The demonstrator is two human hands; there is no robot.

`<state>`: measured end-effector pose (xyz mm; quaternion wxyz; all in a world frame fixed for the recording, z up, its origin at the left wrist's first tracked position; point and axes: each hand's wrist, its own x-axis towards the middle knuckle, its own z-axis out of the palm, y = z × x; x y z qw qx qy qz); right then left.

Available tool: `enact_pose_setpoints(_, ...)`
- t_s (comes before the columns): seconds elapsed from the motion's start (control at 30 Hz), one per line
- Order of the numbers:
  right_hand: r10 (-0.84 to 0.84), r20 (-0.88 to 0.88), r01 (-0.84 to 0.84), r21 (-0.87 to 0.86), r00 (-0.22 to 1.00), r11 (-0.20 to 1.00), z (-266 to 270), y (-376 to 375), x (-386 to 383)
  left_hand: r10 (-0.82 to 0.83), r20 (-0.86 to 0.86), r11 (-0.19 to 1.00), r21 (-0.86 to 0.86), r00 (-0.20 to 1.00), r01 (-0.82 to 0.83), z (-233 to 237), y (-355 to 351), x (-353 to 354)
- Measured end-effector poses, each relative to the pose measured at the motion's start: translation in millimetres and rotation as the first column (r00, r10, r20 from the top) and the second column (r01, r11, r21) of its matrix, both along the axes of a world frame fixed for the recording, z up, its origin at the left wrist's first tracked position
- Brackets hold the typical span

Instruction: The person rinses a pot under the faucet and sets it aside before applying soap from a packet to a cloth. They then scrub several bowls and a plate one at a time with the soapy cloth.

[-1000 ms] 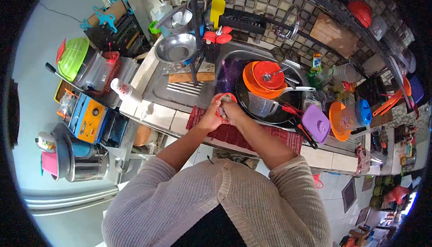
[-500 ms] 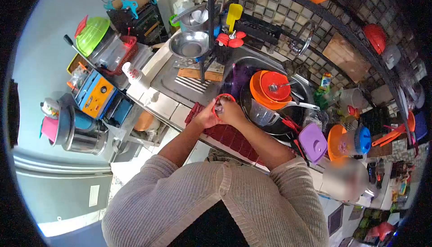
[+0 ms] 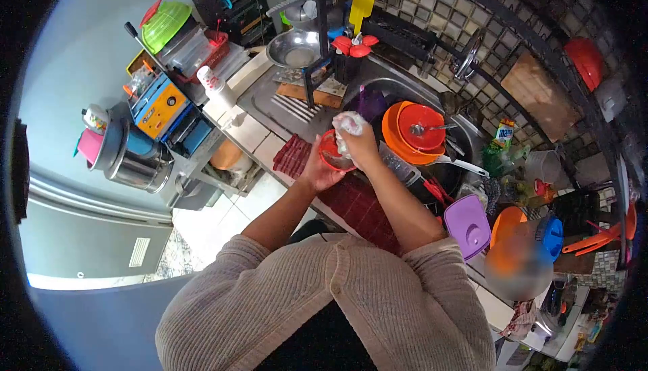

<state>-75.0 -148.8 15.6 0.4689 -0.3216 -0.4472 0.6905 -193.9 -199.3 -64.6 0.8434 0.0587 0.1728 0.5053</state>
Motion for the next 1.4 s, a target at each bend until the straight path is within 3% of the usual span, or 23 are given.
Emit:
enact_pose_setpoints(0.07, -0.058, 0.144, 0.069, -0.073, 0.988, 0.995, -8.8, 4.3, 6.4, -0.098, 0.068, 0.989, 0.119, 0.993, 0.089, -16.2, -1.4, 7.5)
enact_pose_setpoints(0.13, -0.138, 0.208, 0.141, -0.001, 0.968, 0.99, -6.6, 3.8, 6.1, -0.035, 0.036, 0.999, 0.032, 0.999, 0.034, -18.1, -8.7, 14.0)
enact_pose_setpoints(0.2, 0.129, 0.094, -0.097, -0.287, 0.987, 0.953, 3.8, 2.4, 18.9, -0.097, 0.066, 0.995, 0.01, 0.993, 0.096, -20.2, -11.4, 10.7)
enact_pose_setpoints(0.27, 0.147, 0.112, -0.1, -0.341, 0.983, 0.935, 10.3, 3.4, 17.7, -0.084, 0.047, 0.995, 0.05, 0.995, 0.081, -23.9, -9.8, 11.4)
enact_pose_setpoints(0.33, 0.206, -0.191, -0.265, -0.376, 0.96, 0.888, 2.0, 7.8, 16.0, -0.073, 0.025, 0.994, 0.087, 0.997, 0.07, -30.0, -8.6, 9.8)
enact_pose_setpoints(0.37, 0.212, -0.194, -0.272, -0.376, 0.958, 0.886, -6.6, 10.0, 14.8, -0.096, 0.066, 0.991, 0.105, 0.993, 0.088, -32.8, -7.9, 8.8)
enact_pose_setpoints(0.43, 0.351, 0.036, -0.34, -0.176, 0.936, 0.924, -28.7, 15.4, 13.2, -0.113, 0.106, 0.987, 0.131, 0.988, 0.098, -45.1, -3.5, 6.3)
enact_pose_setpoints(0.47, 0.193, 0.477, -0.328, 0.217, 0.857, 0.919, -39.0, 9.9, 18.0, -0.135, 0.151, 0.983, 0.148, 0.979, 0.112, -53.4, -2.8, 5.0)
enact_pose_setpoints(0.5, -0.01, 0.657, -0.472, 0.552, 0.754, 0.687, -76.6, 21.6, 22.9, -0.155, 0.195, 0.978, 0.171, 0.968, 0.122, -57.2, -1.6, 3.3)
enact_pose_setpoints(0.53, -0.28, 0.696, -0.623, 0.717, 0.661, 0.312, -108.3, 34.5, 23.8, -0.139, 0.191, 0.977, 0.185, 0.972, 0.103, -43.3, -3.1, 5.2)
enact_pose_setpoints(0.57, -0.275, 0.69, -0.627, 0.723, 0.669, 0.29, -84.3, 24.3, 26.1, -0.031, 0.12, 0.996, 0.089, 0.992, 0.02, -19.7, -8.7, 10.8)
enact_pose_setpoints(0.63, -0.385, 0.816, -0.801, 0.542, 0.431, 0.253, 2.7, -13.6, 37.1, 0.112, -0.001, 0.993, -0.036, 0.994, -0.112, -7.0, -14.0, 15.2)
enact_pose_setpoints(0.67, -0.382, 0.814, -0.807, 0.543, 0.437, 0.234, 10.0, -14.4, 34.2, 0.131, 0.001, 0.991, -0.029, 0.991, -0.131, -13.8, -15.0, 10.6)
enact_pose_setpoints(0.73, -0.244, 0.915, -0.811, 0.4, 0.323, 0.427, 21.4, -10.8, 28.0, 0.072, 0.145, 0.987, 0.131, 0.987, -0.091, -18.1, -14.1, -1.1)
enact_pose_setpoints(0.8, -0.189, 0.914, -0.803, 0.405, 0.358, 0.438, 21.4, -8.0, 16.7, 0.133, 0.08, 0.98, 0.137, 0.988, -0.143, -22.3, -13.3, -11.2)
enact_pose_setpoints(0.93, -0.018, 0.871, -0.844, 0.482, 0.492, 0.234, -12.4, 14.6, -3.8, 0.189, -0.086, 0.978, 0.11, 0.978, -0.179, -26.2, -13.5, -29.4)
enact_pose_setpoints(1.0, -0.218, 0.868, -0.892, 0.451, 0.447, -0.035, -12.9, 20.8, -15.5, 0.155, -0.022, 0.981, 0.118, 0.988, -0.151, -24.7, -15.1, -32.8)
enact_pose_setpoints(1.03, -0.209, 0.867, -0.89, 0.453, 0.453, -0.049, -9.0, 20.7, -23.7, 0.17, -0.025, 0.979, 0.116, 0.985, -0.167, -24.0, -13.0, -34.0)
enact_pose_setpoints(1.1, -0.248, 0.948, -0.847, 0.295, 0.201, 0.443, -1.9, 16.1, -38.3, 0.234, -0.068, 0.972, 0.034, 0.97, -0.232, -23.3, -11.6, -28.8)
enact_pose_setpoints(1.23, -0.102, 0.99, -0.792, 0.142, 0.101, 0.593, -13.8, 12.6, -49.6, 0.284, -0.067, 0.958, -0.01, 0.956, -0.285, -33.2, -16.9, -25.3)
enact_pose_setpoints(1.3, -0.053, 0.913, -0.673, 0.337, 0.405, 0.658, -29.2, 11.1, -55.9, 0.315, -0.064, 0.948, -0.034, 0.947, -0.317, -39.0, -17.8, -26.5)
enact_pose_setpoints(1.33, -0.05, 0.914, -0.671, 0.332, 0.403, 0.663, -31.1, 10.6, -52.9, 0.292, -0.042, 0.956, -0.012, 0.955, -0.293, -39.3, -18.0, -29.6)
enact_pose_setpoints(1.4, 0.099, 0.755, -0.641, 0.472, 0.648, 0.605, -30.6, 12.7, -43.4, 0.268, -0.016, 0.963, 0.011, 0.963, -0.268, -34.0, -15.8, -30.1)
